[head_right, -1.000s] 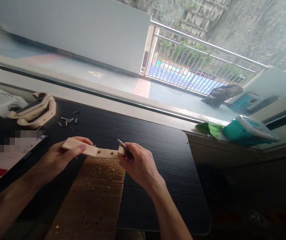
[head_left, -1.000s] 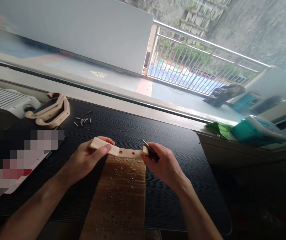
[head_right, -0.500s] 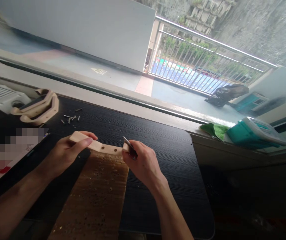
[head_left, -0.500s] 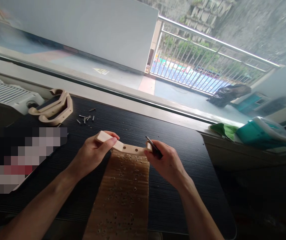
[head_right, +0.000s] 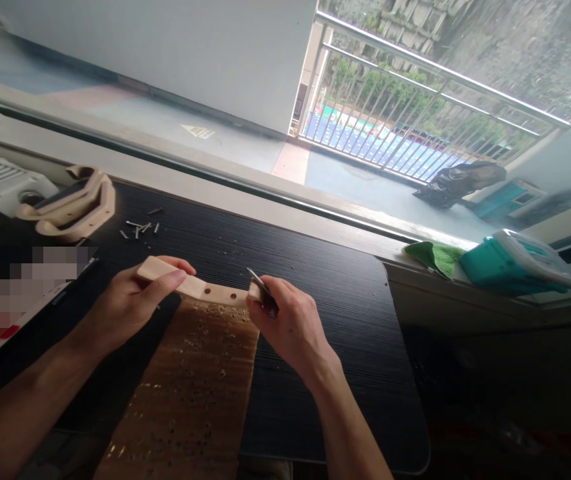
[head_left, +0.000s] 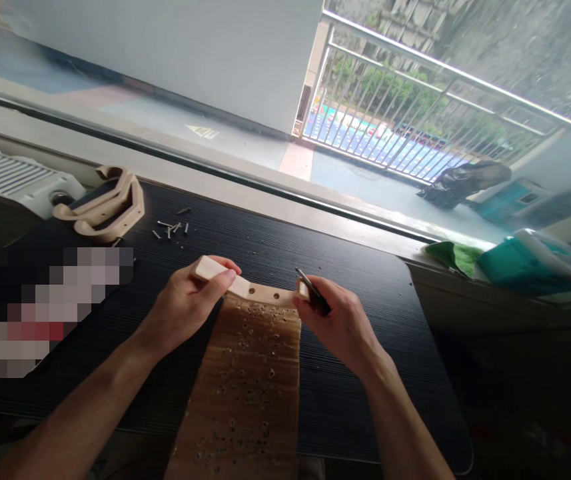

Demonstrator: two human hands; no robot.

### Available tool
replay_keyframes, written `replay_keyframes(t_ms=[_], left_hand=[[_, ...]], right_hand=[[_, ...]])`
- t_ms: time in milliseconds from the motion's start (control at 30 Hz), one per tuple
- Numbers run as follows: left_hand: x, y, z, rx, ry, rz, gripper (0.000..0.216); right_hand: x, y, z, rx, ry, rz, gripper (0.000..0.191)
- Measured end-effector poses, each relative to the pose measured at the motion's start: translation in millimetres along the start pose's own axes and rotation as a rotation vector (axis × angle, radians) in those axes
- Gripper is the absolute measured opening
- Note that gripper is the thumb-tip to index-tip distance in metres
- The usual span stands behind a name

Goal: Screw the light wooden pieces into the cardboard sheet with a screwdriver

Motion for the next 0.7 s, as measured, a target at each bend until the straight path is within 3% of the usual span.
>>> replay_keyframes(t_ms=[367, 700], left_hand=[[-15, -7, -30, 0.025, 0.093, -0.051, 0.03], [-11, -5, -29, 0.07, 0.08, -0.008, 0.025]], right_hand=[[-10, -20, 0, -0.04, 0.059, -0.015, 0.015], [-14, -18, -1, -0.076, 0.069, -0.01, 0.015]])
Point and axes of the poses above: each hand's wrist, its own x-axis towards the middle knuckle, its own y-axis out of the back of the hand, z = x × y, the point moved 10 cm from there along x, towards the middle knuckle, and after that the axes turned 9 degrees about -y, right-handed, at the moved point
